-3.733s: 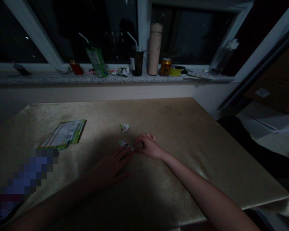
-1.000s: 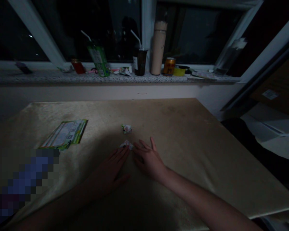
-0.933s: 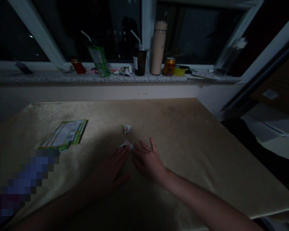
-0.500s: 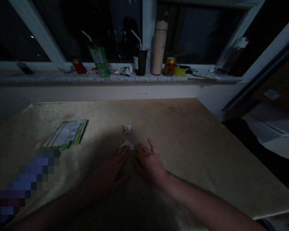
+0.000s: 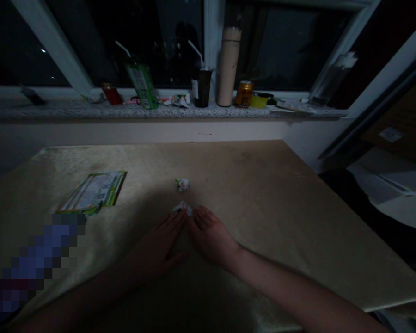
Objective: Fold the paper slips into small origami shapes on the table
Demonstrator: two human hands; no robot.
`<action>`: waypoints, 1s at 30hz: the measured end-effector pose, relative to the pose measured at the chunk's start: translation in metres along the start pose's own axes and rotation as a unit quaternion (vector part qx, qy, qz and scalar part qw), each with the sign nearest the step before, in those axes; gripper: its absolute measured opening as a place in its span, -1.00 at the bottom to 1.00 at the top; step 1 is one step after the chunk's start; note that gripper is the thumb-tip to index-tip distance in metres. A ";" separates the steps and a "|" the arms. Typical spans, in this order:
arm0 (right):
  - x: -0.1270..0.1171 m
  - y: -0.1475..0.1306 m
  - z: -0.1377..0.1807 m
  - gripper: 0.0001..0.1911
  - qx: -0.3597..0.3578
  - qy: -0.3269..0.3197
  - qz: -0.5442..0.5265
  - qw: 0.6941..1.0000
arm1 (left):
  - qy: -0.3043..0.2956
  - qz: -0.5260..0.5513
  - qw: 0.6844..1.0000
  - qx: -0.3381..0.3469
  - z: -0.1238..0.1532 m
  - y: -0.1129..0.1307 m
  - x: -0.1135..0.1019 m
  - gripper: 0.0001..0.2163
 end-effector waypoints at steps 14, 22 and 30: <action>-0.005 0.027 0.003 -0.73 0.149 0.094 -0.109 0.978 | -0.007 -0.004 1.000 -0.011 0.000 -0.001 0.003 -0.28; -0.004 0.017 0.002 -0.65 0.084 0.058 -0.072 0.992 | -0.002 -0.002 1.000 -0.003 0.001 -0.001 0.002 -0.27; -0.003 0.015 -0.003 -0.63 0.038 0.032 -0.058 0.997 | 0.005 0.015 1.000 -0.001 0.001 0.000 0.002 -0.25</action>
Point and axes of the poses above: each hand's wrist, its own z-axis away from the middle knuckle, its own x-axis out of the palm, y = z × x, the point moved 2 cm from there along -z, towards the middle knuckle, and after that the axes turned 5 degrees about -z, right-handed, at the moved point
